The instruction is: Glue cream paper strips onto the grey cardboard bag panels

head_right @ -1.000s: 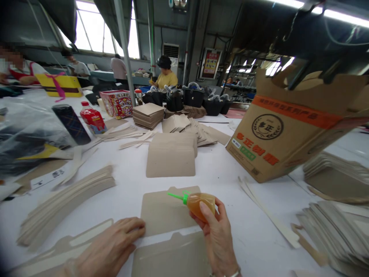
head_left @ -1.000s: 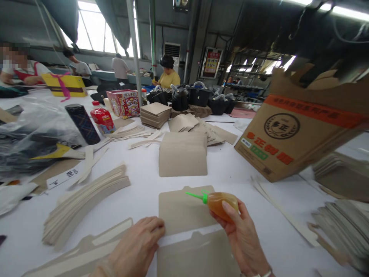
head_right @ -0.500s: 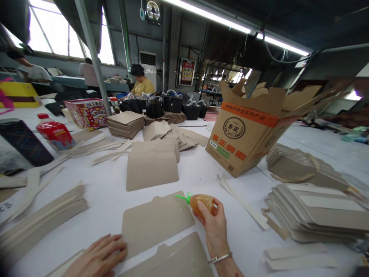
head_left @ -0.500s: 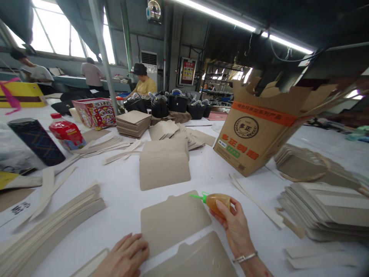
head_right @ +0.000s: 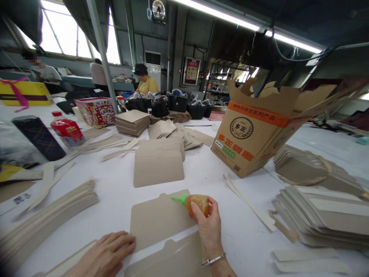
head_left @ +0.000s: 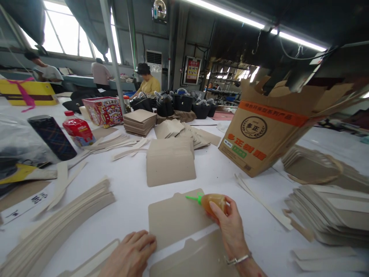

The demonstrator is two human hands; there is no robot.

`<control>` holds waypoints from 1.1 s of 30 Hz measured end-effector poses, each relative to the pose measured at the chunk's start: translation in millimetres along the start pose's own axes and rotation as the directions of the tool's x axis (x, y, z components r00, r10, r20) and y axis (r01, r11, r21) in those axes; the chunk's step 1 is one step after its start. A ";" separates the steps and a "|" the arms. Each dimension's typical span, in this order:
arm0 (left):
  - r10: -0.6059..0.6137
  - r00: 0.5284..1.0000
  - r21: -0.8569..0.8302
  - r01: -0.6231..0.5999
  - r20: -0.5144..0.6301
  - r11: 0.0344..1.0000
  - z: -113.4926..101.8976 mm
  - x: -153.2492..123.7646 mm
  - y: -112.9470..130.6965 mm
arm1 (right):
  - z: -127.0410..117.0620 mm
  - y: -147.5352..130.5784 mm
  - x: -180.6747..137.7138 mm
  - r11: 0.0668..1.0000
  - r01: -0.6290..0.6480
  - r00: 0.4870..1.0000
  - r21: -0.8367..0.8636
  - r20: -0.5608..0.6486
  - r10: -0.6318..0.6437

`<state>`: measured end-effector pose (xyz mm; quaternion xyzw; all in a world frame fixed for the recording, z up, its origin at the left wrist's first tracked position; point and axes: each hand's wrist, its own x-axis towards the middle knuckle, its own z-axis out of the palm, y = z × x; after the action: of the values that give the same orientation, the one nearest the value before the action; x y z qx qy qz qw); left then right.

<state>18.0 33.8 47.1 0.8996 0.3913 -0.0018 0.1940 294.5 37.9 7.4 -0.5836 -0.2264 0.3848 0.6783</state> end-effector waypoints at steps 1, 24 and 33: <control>-0.019 1.000 -0.001 0.019 0.008 1.000 -2.0 -0.6 3.0 | 2.2 1.0 -2.1 1.000 0.008 1.000 -0.019 0.008 -0.008; -0.078 0.996 0.013 0.078 0.037 0.997 -2.7 -4.4 9.1 | 71.9 30.6 -54.3 0.996 -0.074 0.965 -0.051 0.249 0.084; -0.136 0.989 0.040 0.139 -0.060 0.990 -4.4 -17.2 15.7 | 75.3 -12.1 -51.2 0.751 -0.653 0.649 0.101 0.587 0.485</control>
<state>16.5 13.5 59.2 0.8742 0.4576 0.0020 0.1623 209.9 43.9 42.6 -0.3848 -0.1432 0.7541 0.5125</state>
